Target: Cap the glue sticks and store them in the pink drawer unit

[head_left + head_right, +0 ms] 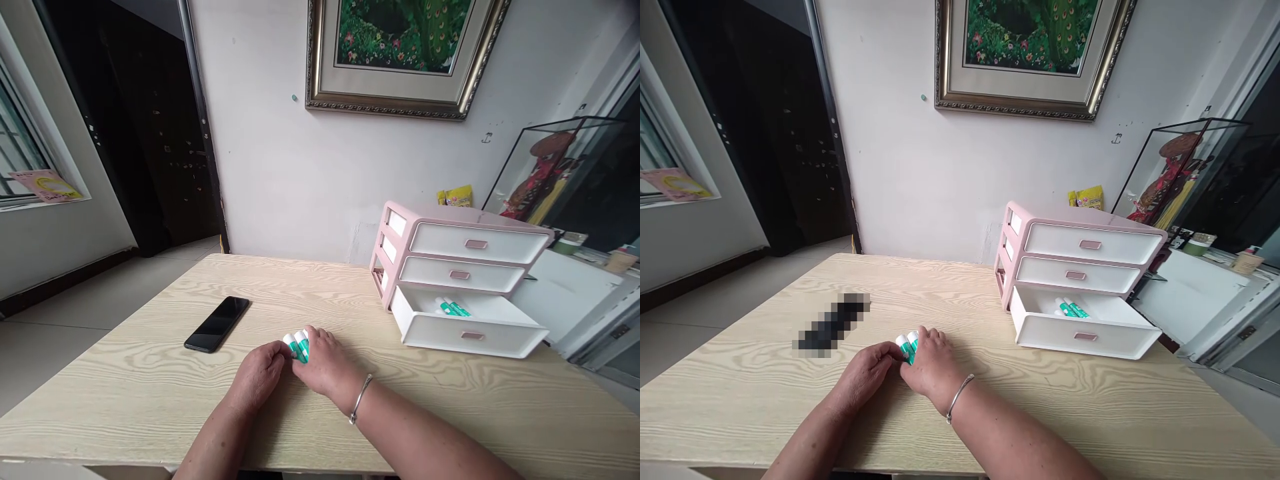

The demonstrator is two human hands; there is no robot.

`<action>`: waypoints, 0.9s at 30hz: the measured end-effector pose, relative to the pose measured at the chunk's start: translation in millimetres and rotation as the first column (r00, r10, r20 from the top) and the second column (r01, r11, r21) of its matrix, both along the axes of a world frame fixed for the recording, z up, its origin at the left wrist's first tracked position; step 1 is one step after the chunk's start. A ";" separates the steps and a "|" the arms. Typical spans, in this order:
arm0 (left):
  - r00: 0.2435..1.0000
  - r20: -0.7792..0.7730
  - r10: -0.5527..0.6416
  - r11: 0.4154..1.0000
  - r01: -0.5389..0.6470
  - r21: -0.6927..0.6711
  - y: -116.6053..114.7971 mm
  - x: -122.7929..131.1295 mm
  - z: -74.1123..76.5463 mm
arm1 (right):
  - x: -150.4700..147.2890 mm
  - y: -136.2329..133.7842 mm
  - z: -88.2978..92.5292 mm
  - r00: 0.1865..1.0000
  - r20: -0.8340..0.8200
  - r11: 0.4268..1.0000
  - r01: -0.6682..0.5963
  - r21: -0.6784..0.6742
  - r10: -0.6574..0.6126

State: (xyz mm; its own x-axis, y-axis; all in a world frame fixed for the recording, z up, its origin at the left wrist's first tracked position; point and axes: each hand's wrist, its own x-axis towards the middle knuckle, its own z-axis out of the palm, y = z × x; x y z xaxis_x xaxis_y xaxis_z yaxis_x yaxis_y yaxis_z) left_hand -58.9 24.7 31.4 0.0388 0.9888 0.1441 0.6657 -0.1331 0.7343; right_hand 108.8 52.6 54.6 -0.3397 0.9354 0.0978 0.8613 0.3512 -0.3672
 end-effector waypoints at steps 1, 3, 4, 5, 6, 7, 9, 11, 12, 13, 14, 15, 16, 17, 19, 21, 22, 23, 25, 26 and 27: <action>1.000 0.000 -0.012 1.000 0.012 -0.001 -0.5 0.8 0.7 | 0.1 1.4 -3.7 1.000 0.023 1.000 -0.017 0.016 0.017; 1.000 -0.010 -0.008 1.000 0.008 0.004 -1.4 2.1 1.7 | 0.7 4.2 -8.9 0.996 0.066 0.997 -0.058 0.045 0.055; 1.000 -0.016 0.004 1.000 -0.004 0.007 -1.9 2.7 2.3 | 0.9 5.5 -10.2 0.994 0.085 0.996 -0.075 0.055 0.071; 1.000 -0.021 0.017 1.000 -0.017 0.010 -2.5 3.1 3.1 | 0.9 6.7 -10.4 0.992 0.102 0.995 -0.085 0.059 0.079; 0.999 -0.026 0.028 1.000 -0.028 0.010 -3.3 3.5 4.3 | 0.8 7.7 -9.5 0.990 0.118 0.995 -0.085 0.059 0.078; 0.999 -0.033 0.039 0.999 -0.038 0.012 -4.2 3.9 5.8 | 0.7 8.5 -7.6 0.989 0.134 0.996 -0.077 0.051 0.069; 0.997 -0.052 0.052 0.999 -0.051 0.009 -6.5 4.4 9.7 | 1.1 9.4 -1.9 0.985 0.169 0.998 -0.053 0.039 0.046; 0.995 -0.071 0.064 0.998 -0.064 0.003 -8.4 4.5 13.1 | 3.6 10.1 3.7 0.976 0.216 0.998 -0.049 0.040 0.039; 0.995 -0.079 0.067 0.998 -0.067 -0.001 -8.9 4.3 14.0 | 5.8 10.7 5.2 0.969 0.245 0.998 -0.054 0.044 0.041; 0.994 -0.084 0.068 0.998 -0.068 -0.005 -8.9 4.0 14.2 | 8.8 11.7 5.4 0.961 0.274 0.997 -0.058 0.048 0.042; 0.994 -0.087 0.066 0.998 -0.067 -0.010 -8.4 3.4 13.5 | 12.6 13.0 4.2 0.953 0.299 0.997 -0.060 0.053 0.041; 0.994 -0.090 0.061 0.998 -0.063 -0.015 -7.4 2.7 12.1 | 17.2 14.8 1.7 0.949 0.314 0.997 -0.057 0.059 0.036; 0.994 -0.092 0.057 0.998 -0.059 -0.020 -6.0 1.8 10.0 | 22.7 17.0 -1.7 0.948 0.316 0.996 -0.053 0.066 0.030; 0.994 -0.094 0.053 0.998 -0.055 -0.023 -4.3 0.7 7.5 | 29.1 19.4 -5.5 0.952 0.306 0.996 -0.049 0.073 0.024; 0.994 -0.099 0.052 0.998 -0.054 -0.022 -1.0 -1.5 2.4 | 45.0 24.9 -11.0 0.963 0.268 0.995 -0.044 0.089 0.019; 0.993 -0.107 0.051 0.998 -0.053 -0.019 1.3 -3.3 -1.3 | 65.6 31.2 -9.3 0.974 0.225 0.991 -0.037 0.126 0.007; 0.993 -0.111 0.049 0.999 -0.051 -0.016 2.0 -3.9 -2.2 | 78.0 34.7 -4.5 0.979 0.204 0.987 -0.032 0.158 -0.001; 0.992 -0.116 0.048 0.999 -0.050 -0.013 2.4 -4.2 -2.6 | 91.6 38.5 2.8 0.983 0.184 0.981 -0.027 0.195 -0.010; 0.991 -0.126 0.050 0.999 -0.051 -0.003 2.8 -4.2 -2.4 | 122.1 46.5 24.4 0.988 0.153 0.966 -0.013 0.257 -0.027; 0.990 -0.132 0.052 0.999 -0.052 0.001 2.9 -4.1 -2.2 | 138.3 50.5 37.6 0.988 0.147 0.961 0.006 0.277 -0.048; 0.989 -0.138 0.053 0.999 -0.053 0.003 3.2 -4.1 -2.3 | 154.6 54.5 51.4 0.986 0.147 0.955 0.028 0.296 -0.074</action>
State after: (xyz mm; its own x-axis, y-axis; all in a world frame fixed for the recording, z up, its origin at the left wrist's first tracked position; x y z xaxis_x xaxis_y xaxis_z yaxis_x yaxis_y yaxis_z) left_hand -63.0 27.9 29.1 0.0058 0.9901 0.1403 0.7667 -0.0945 0.6351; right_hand 263.5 107.0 106.0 -0.3250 0.8903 0.3189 0.9189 0.3770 -0.1161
